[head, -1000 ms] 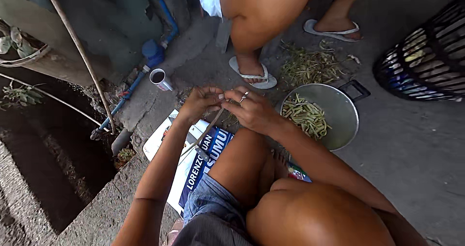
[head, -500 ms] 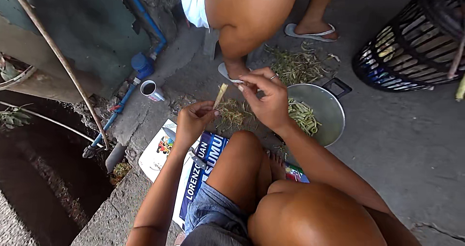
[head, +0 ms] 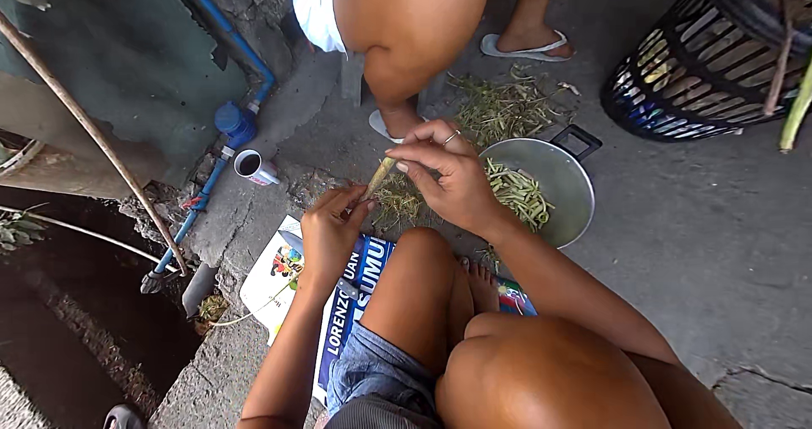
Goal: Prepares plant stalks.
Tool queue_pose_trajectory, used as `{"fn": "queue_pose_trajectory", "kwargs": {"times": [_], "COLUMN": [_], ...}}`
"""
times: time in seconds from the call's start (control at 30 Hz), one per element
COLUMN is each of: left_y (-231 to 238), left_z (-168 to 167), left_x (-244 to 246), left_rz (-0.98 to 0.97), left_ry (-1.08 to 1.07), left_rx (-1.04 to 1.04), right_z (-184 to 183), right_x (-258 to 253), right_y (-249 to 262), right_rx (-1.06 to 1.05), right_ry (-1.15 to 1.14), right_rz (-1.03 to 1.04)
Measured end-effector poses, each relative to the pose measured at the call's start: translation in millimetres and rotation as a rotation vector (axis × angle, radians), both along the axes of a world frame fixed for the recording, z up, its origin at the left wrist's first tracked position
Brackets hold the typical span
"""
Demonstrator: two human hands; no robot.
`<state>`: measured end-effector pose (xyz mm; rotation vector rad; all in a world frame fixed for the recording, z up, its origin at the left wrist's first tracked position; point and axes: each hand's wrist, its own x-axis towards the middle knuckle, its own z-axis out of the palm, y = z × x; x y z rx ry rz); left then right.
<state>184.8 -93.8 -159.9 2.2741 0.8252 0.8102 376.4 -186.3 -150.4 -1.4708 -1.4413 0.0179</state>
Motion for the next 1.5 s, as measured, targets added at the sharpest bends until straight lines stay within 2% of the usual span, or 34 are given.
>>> {"fn": "queue_pose_trajectory", "kwargs": {"times": [0.1, 0.17, 0.3, 0.5, 0.6, 0.67, 0.9, 1.07, 1.33, 1.5], "left_y": [0, 1, 1, -2, -2, -2, 0, 1, 2, 0], "left_z": [2, 3, 2, 2, 1, 0, -1, -2, -1, -3], "left_x": [-5, -8, -11, -16, -18, -19, -21, -22, -25, -25], "left_rz": [-0.005, -0.013, -0.036, -0.045, -0.03, -0.015, -0.015, -0.023, -0.039, -0.046], "left_ry": [0.051, 0.069, 0.075, 0.037, 0.003, -0.003, -0.018, -0.038, -0.046, -0.096], "left_rx": [-0.011, -0.011, -0.006, 0.033, 0.095, 0.146, 0.255, 0.27, 0.257, 0.207], "right_z": [-1, -2, -2, 4, 3, 3, 5, 8, 1, 3], "right_x": [5, 6, 7, 14, 13, 13, 13, 16, 9, 2], "right_y": [-2, -2, -1, -3, -6, -8, -9, -6, -5, -4], "right_rx": [-0.025, -0.034, -0.131, -0.38, -0.381, -0.388, -0.421, -0.411, -0.291, -0.293], "right_ry": [-0.221, -0.259, -0.004, 0.432, 0.707, 0.781, 0.782, 0.821, 0.703, 0.862], "right_rz": [0.03, 0.018, 0.014, 0.159, 0.237, 0.266, 0.269, 0.368, 0.395, 0.449]}}
